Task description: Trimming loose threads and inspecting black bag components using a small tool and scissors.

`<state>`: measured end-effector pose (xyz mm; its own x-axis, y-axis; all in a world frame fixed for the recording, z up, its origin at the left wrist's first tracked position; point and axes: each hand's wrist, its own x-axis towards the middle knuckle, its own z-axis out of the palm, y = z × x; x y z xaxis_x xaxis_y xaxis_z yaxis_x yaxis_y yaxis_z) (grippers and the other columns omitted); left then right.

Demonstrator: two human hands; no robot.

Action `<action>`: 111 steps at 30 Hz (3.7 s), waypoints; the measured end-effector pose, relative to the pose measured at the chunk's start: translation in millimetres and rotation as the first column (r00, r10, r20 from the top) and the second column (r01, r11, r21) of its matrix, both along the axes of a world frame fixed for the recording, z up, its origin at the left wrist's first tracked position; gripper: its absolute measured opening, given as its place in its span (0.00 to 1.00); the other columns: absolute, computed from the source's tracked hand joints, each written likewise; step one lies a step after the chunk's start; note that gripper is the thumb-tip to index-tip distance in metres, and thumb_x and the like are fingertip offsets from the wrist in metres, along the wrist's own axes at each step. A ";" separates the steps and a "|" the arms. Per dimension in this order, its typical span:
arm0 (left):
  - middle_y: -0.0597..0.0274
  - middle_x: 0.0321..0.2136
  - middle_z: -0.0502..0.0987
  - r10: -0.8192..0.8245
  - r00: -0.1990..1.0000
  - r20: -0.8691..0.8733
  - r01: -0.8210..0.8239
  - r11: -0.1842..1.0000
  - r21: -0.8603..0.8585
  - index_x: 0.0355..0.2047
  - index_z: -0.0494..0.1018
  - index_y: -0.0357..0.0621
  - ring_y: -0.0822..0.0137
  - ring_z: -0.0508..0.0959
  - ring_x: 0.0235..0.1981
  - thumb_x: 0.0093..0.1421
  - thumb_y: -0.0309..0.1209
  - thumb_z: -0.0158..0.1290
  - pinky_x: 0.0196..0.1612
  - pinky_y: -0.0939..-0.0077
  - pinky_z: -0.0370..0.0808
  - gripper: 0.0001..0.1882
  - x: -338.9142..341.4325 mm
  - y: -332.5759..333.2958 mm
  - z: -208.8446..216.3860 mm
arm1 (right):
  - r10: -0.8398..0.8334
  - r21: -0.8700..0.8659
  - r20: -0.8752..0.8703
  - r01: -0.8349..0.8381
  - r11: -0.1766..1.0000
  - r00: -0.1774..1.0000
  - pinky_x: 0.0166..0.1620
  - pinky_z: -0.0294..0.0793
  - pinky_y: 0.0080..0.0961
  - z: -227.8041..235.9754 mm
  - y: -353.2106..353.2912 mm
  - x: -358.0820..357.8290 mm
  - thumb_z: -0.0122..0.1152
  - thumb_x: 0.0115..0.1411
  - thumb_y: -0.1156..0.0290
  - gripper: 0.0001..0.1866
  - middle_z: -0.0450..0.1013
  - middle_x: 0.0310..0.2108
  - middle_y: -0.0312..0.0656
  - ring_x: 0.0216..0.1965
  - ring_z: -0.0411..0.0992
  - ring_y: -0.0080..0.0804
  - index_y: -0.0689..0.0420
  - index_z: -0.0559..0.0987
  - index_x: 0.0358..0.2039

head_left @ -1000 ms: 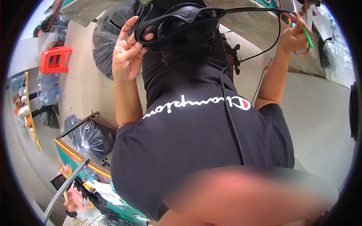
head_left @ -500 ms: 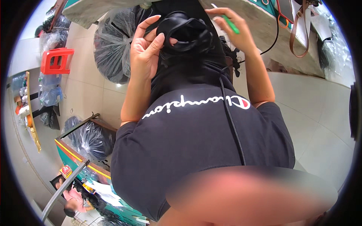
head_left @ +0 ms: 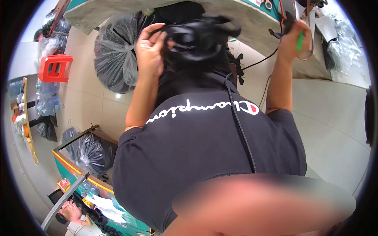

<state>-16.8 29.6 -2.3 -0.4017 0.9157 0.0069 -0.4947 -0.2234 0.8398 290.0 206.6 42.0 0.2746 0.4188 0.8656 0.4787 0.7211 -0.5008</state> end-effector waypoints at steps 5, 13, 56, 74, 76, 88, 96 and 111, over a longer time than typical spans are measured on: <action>0.57 0.32 0.80 -0.054 0.996 -0.065 0.055 0.998 0.021 0.49 0.68 0.38 0.73 0.77 0.25 0.61 0.20 0.54 0.30 0.81 0.73 0.15 -23.7 -18.3 10.1 | 0.266 -0.527 0.752 0.309 0.791 0.603 0.41 0.73 0.25 26.1 -4.2 47.3 0.55 0.65 0.57 0.15 0.80 0.31 0.41 0.34 0.77 0.28 0.56 0.81 0.39; 0.57 0.32 0.80 -0.325 0.911 -0.254 0.341 0.940 0.018 0.51 0.66 0.37 0.76 0.79 0.30 0.59 0.17 0.54 0.31 0.83 0.79 0.19 23.9 -16.0 63.3 | 0.976 -0.546 0.160 -0.810 0.214 0.150 0.44 0.72 0.25 25.4 -72.4 -90.8 0.61 0.61 0.72 0.18 0.77 0.41 0.47 0.41 0.74 0.30 0.56 0.60 0.23; 0.66 0.27 0.79 0.147 0.943 -0.299 -0.126 0.988 0.089 0.37 0.78 0.35 0.79 0.76 0.26 0.59 0.23 0.58 0.30 0.85 0.73 0.06 60.7 -29.5 37.9 | 0.778 -0.162 0.252 -0.768 0.620 0.576 0.35 0.75 0.23 3.3 -126.7 -105.1 0.68 0.51 0.83 0.11 0.77 0.33 0.46 0.33 0.76 0.34 0.63 0.77 0.34; 0.67 0.30 0.78 0.351 0.710 -0.610 -0.271 0.936 0.224 0.37 0.78 0.35 0.81 0.72 0.29 0.57 0.22 0.59 0.34 0.87 0.70 0.07 58.6 -29.3 29.8 | 0.692 -0.334 0.375 -0.607 0.721 0.617 0.32 0.73 0.21 3.1 -130.6 -110.0 0.67 0.54 0.78 0.05 0.77 0.27 0.43 0.26 0.74 0.31 0.62 0.78 0.29; 0.68 0.31 0.77 0.221 0.900 -0.375 -0.189 0.975 0.120 0.37 0.79 0.36 0.80 0.72 0.30 0.57 0.23 0.60 0.36 0.86 0.70 0.07 59.3 -29.1 32.1 | 0.845 -0.519 -0.004 -0.723 0.456 0.535 0.30 0.71 0.20 7.5 -127.3 -103.1 0.62 0.60 0.74 0.06 0.76 0.25 0.39 0.26 0.73 0.25 0.63 0.77 0.30; 0.67 0.32 0.78 0.058 0.936 -0.348 -0.022 0.994 0.107 0.44 0.70 0.37 0.80 0.76 0.33 0.54 0.21 0.62 0.39 0.86 0.72 0.18 58.1 -27.1 33.6 | 0.936 -0.491 -0.124 -0.840 0.231 0.329 0.40 0.69 0.19 1.0 -101.8 -102.9 0.62 0.57 0.82 0.16 0.73 0.34 0.41 0.34 0.68 0.22 0.55 0.62 0.26; 0.68 0.32 0.77 -0.433 0.885 -0.169 0.420 0.901 -0.111 0.39 0.73 0.38 0.81 0.74 0.32 0.53 0.22 0.64 0.37 0.87 0.72 0.14 68.4 -26.6 40.7 | 0.732 -0.446 -0.605 -0.895 0.015 0.314 0.28 0.66 0.14 -19.1 -83.6 -95.4 0.56 0.62 0.81 0.13 0.70 0.34 0.39 0.24 0.64 0.17 0.53 0.62 0.26; 0.50 0.49 0.74 -0.509 0.859 0.053 0.505 0.860 0.078 0.44 0.65 0.37 0.72 0.73 0.45 0.63 0.35 0.52 0.53 0.75 0.68 0.16 55.5 -32.1 33.8 | 0.009 -0.520 0.308 0.160 0.839 0.951 0.42 0.73 0.39 2.6 71.0 -4.5 0.49 0.58 0.69 0.11 0.76 0.34 0.53 0.35 0.74 0.51 0.61 0.79 0.31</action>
